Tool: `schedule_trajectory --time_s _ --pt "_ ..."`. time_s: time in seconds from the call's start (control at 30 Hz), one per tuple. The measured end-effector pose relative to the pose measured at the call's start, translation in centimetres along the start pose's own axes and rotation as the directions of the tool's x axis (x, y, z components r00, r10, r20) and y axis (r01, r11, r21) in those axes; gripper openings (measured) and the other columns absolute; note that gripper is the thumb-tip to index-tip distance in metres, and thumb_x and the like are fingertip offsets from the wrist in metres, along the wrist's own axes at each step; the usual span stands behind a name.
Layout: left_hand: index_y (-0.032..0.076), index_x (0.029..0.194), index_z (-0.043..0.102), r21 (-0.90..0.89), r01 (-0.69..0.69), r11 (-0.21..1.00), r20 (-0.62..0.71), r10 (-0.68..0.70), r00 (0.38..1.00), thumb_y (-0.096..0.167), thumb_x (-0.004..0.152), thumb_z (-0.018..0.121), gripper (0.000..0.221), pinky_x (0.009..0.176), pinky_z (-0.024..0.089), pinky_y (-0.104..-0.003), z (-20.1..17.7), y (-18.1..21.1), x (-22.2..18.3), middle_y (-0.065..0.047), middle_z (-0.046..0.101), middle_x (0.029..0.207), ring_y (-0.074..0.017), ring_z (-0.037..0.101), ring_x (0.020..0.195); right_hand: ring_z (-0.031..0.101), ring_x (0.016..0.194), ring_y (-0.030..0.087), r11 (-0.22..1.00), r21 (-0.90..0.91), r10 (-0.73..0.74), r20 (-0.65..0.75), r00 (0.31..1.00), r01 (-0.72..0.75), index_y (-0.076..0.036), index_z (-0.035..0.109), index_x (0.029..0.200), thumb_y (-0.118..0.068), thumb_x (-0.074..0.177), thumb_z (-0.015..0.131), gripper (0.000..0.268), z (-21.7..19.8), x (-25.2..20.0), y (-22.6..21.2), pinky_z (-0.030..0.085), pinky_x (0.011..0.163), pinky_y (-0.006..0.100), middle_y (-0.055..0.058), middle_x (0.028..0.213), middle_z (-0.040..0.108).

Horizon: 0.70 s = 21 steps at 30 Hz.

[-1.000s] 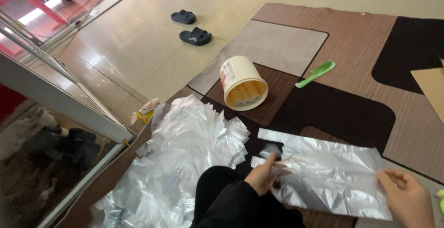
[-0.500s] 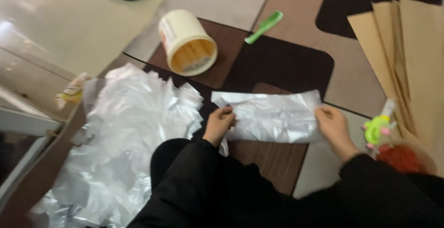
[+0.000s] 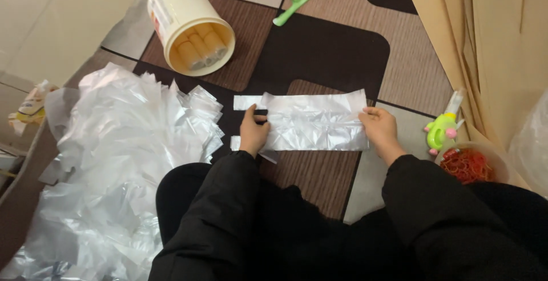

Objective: Folding and organizing small plastic bags for food packaging

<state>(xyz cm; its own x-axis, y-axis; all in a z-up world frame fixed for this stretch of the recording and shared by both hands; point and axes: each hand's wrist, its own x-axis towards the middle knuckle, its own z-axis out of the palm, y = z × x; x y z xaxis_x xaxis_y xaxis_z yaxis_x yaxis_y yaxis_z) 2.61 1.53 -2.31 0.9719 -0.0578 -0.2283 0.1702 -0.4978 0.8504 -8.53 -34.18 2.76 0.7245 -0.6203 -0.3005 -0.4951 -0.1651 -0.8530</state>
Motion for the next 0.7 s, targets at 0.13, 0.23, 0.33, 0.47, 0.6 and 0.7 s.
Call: schedule_trajectory --time_s 0.13,0.23,0.33,0.47,0.6,0.7 --pt "0.012 0.138 0.065 0.168 0.112 0.979 -0.107 -0.095 0.990 0.015 0.077 0.084 0.064 0.090 0.063 -0.038 0.8 -2.1 0.7 0.000 0.079 0.098 -0.0219 0.077 0.101 0.075 0.082 0.016 0.985 -0.166 -0.045 -0.032 0.998 0.039 -0.017 0.076 0.115 -0.026 0.082 0.086 0.035 0.0 1.0 1.1 0.059 0.073 0.033 0.001 0.093 0.079" --pt "0.010 0.122 0.075 0.210 0.109 0.972 -0.103 -0.088 0.991 0.015 0.077 0.085 0.047 0.085 0.064 -0.038 0.3 -0.9 -0.3 -0.002 0.077 0.096 -0.0233 0.077 0.098 0.076 0.089 0.019 0.958 -0.278 -0.096 -0.063 0.993 0.075 -0.020 0.076 0.112 -0.027 0.081 0.084 0.034 0.0 0.5 0.5 0.059 0.079 0.035 -0.002 0.093 0.080" --pt "0.009 0.118 0.078 0.260 0.068 0.963 -0.068 -0.052 0.996 0.013 0.079 0.085 0.040 0.086 0.064 -0.039 0.2 0.1 -0.8 -0.006 0.074 0.097 -0.0269 0.076 0.100 0.075 0.097 0.023 0.942 -0.327 -0.120 -0.098 0.988 0.082 -0.020 0.072 0.116 -0.026 0.080 0.085 0.039 0.1 -0.1 0.3 0.058 0.085 0.039 -0.002 0.098 0.079" --pt "0.012 0.127 0.075 0.340 0.033 0.940 -0.025 -0.026 0.999 0.012 0.082 0.081 0.045 0.092 0.063 -0.043 -0.5 2.3 -2.1 -0.005 0.069 0.102 -0.0291 0.075 0.104 0.071 0.103 0.029 0.919 -0.378 -0.189 -0.175 0.966 0.111 -0.020 0.064 0.104 -0.019 0.078 0.087 0.035 0.0 0.5 1.2 0.055 0.092 0.045 -0.002 0.098 0.071" --pt "0.009 0.126 0.074 0.313 -0.022 0.950 -0.024 0.031 0.999 0.008 0.080 0.080 0.047 0.094 0.062 -0.047 -0.4 2.8 -2.3 -0.009 0.068 0.099 -0.0334 0.073 0.104 0.068 0.104 0.029 0.879 -0.449 -0.247 -0.147 0.958 0.158 -0.017 0.065 0.091 -0.016 0.080 0.083 0.021 0.6 2.2 3.7 0.055 0.094 0.046 0.001 0.098 0.062" --pt "0.002 0.130 0.069 0.267 0.012 0.964 -0.005 -0.011 1.000 0.003 0.085 0.072 0.045 0.097 0.060 -0.049 -1.0 5.1 -3.3 -0.015 0.068 0.103 -0.0375 0.072 0.109 0.067 0.107 0.033 0.887 -0.419 -0.287 -0.166 0.944 0.196 -0.016 0.069 0.094 -0.014 0.083 0.078 0.015 0.8 0.1 1.7 0.054 0.098 0.047 0.005 0.102 0.060"
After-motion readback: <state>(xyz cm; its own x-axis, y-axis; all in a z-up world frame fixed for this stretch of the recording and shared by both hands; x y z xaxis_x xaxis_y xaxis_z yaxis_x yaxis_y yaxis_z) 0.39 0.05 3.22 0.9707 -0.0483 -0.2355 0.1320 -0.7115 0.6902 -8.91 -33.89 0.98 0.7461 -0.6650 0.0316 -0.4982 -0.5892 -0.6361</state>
